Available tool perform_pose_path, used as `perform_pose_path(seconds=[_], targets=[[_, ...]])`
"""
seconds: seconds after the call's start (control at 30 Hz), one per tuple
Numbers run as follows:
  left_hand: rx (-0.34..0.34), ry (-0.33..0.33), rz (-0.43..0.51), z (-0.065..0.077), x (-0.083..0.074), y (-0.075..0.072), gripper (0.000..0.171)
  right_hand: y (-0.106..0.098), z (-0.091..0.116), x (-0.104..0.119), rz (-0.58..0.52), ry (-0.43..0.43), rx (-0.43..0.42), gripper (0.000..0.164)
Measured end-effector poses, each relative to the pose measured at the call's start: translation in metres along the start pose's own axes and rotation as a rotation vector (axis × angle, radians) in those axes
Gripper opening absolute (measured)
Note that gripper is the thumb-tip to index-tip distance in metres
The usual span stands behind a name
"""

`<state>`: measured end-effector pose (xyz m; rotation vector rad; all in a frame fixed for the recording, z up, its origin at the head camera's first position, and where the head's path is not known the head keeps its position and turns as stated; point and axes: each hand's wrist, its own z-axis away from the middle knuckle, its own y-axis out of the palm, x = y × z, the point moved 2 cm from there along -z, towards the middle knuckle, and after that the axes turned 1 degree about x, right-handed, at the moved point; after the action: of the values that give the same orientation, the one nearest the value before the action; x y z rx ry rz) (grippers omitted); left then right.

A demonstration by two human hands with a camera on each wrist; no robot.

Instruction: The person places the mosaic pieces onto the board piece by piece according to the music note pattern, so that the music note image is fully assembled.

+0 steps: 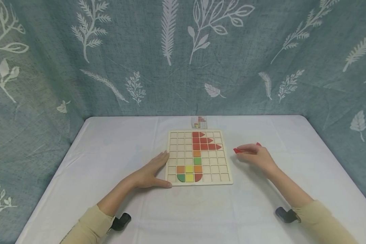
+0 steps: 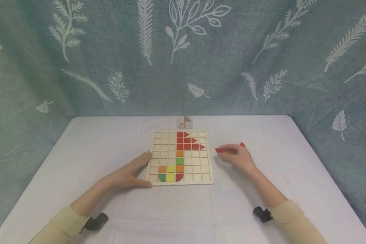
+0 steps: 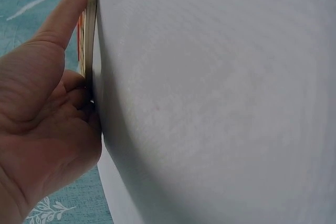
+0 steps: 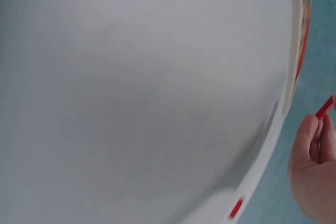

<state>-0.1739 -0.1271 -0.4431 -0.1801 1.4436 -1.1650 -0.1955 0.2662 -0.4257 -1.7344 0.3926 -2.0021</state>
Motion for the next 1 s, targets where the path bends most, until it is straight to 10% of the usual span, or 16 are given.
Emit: perform_pose_path(seconds=[0.23,0.6,1.0], targets=[[-0.001,0.007,-0.006,0.000,0.001,0.000,0.114,0.040,-0.003,0.026,-0.067,-0.019,0.083,0.041],[-0.001,0.000,-0.002,0.000,0.001,0.000,0.114,0.112,-0.019,0.063,0.149,-0.178,0.169,0.027],[0.002,0.008,0.009,0.001,0.002,0.000,0.113,0.139,-0.029,0.079,0.328,-0.343,0.153,0.015]])
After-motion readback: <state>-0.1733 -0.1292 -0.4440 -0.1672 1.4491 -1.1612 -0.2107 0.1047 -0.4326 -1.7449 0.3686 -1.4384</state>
